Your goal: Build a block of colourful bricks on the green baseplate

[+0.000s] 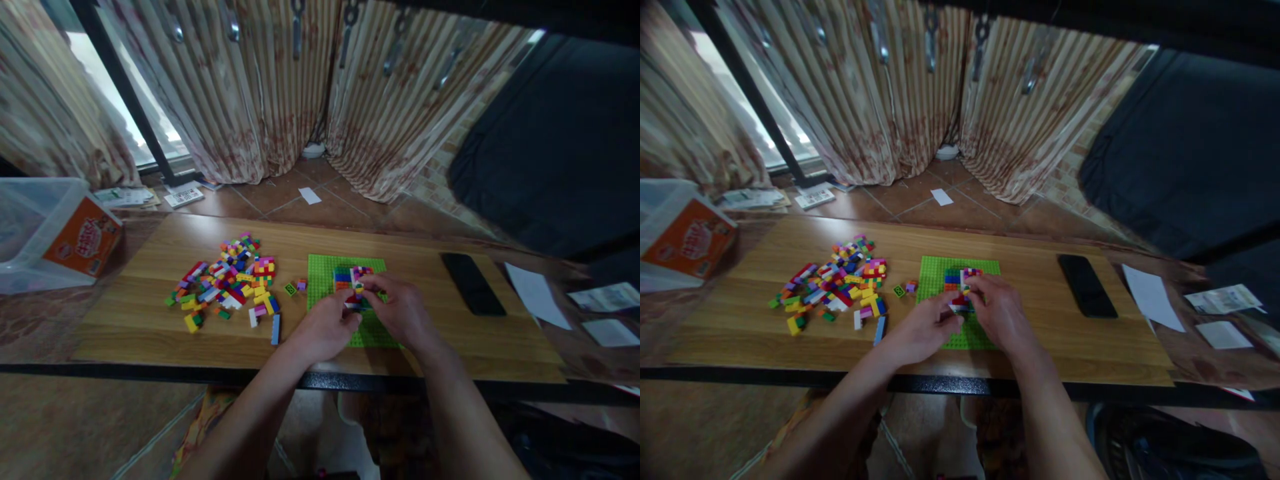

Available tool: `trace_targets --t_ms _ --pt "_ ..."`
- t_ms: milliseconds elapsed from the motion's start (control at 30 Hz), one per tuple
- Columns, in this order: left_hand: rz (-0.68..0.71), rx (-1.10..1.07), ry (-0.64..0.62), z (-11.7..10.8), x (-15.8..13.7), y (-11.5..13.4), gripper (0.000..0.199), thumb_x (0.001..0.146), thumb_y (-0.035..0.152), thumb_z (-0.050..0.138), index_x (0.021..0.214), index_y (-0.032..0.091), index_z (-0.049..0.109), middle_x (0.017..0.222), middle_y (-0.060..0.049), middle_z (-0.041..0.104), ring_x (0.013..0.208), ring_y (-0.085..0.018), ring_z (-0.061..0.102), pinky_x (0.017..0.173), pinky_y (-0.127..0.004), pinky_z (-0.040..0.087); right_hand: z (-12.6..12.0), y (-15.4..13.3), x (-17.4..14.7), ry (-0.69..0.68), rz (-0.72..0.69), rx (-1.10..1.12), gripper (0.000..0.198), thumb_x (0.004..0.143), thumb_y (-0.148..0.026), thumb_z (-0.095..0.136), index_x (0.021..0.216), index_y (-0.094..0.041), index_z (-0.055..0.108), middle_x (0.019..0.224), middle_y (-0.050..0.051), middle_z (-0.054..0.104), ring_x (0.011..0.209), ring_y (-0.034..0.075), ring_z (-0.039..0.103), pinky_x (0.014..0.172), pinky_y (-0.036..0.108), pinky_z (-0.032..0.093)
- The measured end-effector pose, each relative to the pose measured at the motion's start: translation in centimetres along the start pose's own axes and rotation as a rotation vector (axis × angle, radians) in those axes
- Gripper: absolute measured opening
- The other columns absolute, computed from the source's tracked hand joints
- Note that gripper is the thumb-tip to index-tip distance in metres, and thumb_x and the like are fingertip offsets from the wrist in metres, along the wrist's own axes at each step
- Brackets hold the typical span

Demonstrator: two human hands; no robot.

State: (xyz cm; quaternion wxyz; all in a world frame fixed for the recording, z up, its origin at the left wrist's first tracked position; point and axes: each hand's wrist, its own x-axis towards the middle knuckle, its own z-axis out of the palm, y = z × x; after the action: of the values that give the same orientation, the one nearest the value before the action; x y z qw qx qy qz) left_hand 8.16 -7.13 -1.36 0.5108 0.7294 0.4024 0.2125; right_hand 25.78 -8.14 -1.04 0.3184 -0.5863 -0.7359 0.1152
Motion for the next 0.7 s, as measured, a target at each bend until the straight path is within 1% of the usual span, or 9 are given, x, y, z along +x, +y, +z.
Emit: trace_targets --t_ms 100,233,367,467,600,700 --pt "-0.021 0.021 -0.011 0.28 0.0 0.31 0.037 0.085 0.023 0.052 0.121 0.014 0.058 0.073 -0.003 0.065 0.065 -0.017 0.058 0.059 -0.027 0.043 0.01 -0.1 -0.02 0.011 -0.009 0.0 0.021 0.086 -0.018 0.055 0.099 -0.022 0.07 0.085 0.005 0.071 0.083 0.022 0.065 0.077 0.037 0.051" --pt "-0.015 0.057 -0.024 0.43 0.03 0.3 0.038 0.086 0.023 0.052 0.123 0.014 0.056 0.073 -0.003 0.066 0.065 -0.018 0.06 0.06 -0.028 0.044 0.12 -0.06 -0.02 0.024 0.001 0.024 0.022 0.085 -0.017 0.055 0.101 -0.023 0.07 0.087 0.005 0.071 0.083 0.021 0.065 0.08 0.037 0.051" --pt "0.001 0.057 -0.019 0.64 0.15 0.15 0.037 0.086 0.024 0.052 0.121 0.014 0.057 0.082 -0.006 0.069 0.07 -0.019 0.063 0.065 -0.03 0.047 0.16 0.07 -0.07 0.016 0.027 0.047 0.023 0.084 -0.017 0.056 0.102 -0.023 0.07 0.087 0.004 0.071 0.085 0.021 0.065 0.081 0.038 0.051" --pt "0.003 0.056 -0.028 0.76 0.23 0.17 0.039 0.086 0.024 0.052 0.123 0.014 0.056 0.084 -0.007 0.07 0.071 -0.02 0.064 0.065 -0.031 0.048 0.05 -0.01 -0.1 0.003 0.038 0.049 0.024 0.084 -0.017 0.055 0.101 -0.024 0.071 0.088 0.004 0.071 0.087 0.022 0.065 0.081 0.038 0.051" --pt "-0.004 0.089 -0.012 0.85 0.27 0.21 0.038 0.086 0.025 0.053 0.122 0.014 0.057 0.085 -0.007 0.071 0.073 -0.021 0.065 0.066 -0.031 0.048 -0.05 -0.19 -0.05 -0.013 0.056 0.024 0.025 0.083 -0.017 0.055 0.1 -0.025 0.071 0.087 0.005 0.071 0.087 0.022 0.065 0.082 0.039 0.051" --pt "-0.019 0.105 0.003 0.93 0.26 0.3 0.037 0.086 0.024 0.053 0.122 0.014 0.057 0.085 -0.008 0.071 0.075 -0.022 0.065 0.067 -0.032 0.048 -0.05 -0.17 -0.02 0.01 0.098 0.018 0.023 0.082 -0.019 0.056 0.099 -0.025 0.071 0.089 0.005 0.071 0.086 0.023 0.065 0.082 0.04 0.051"
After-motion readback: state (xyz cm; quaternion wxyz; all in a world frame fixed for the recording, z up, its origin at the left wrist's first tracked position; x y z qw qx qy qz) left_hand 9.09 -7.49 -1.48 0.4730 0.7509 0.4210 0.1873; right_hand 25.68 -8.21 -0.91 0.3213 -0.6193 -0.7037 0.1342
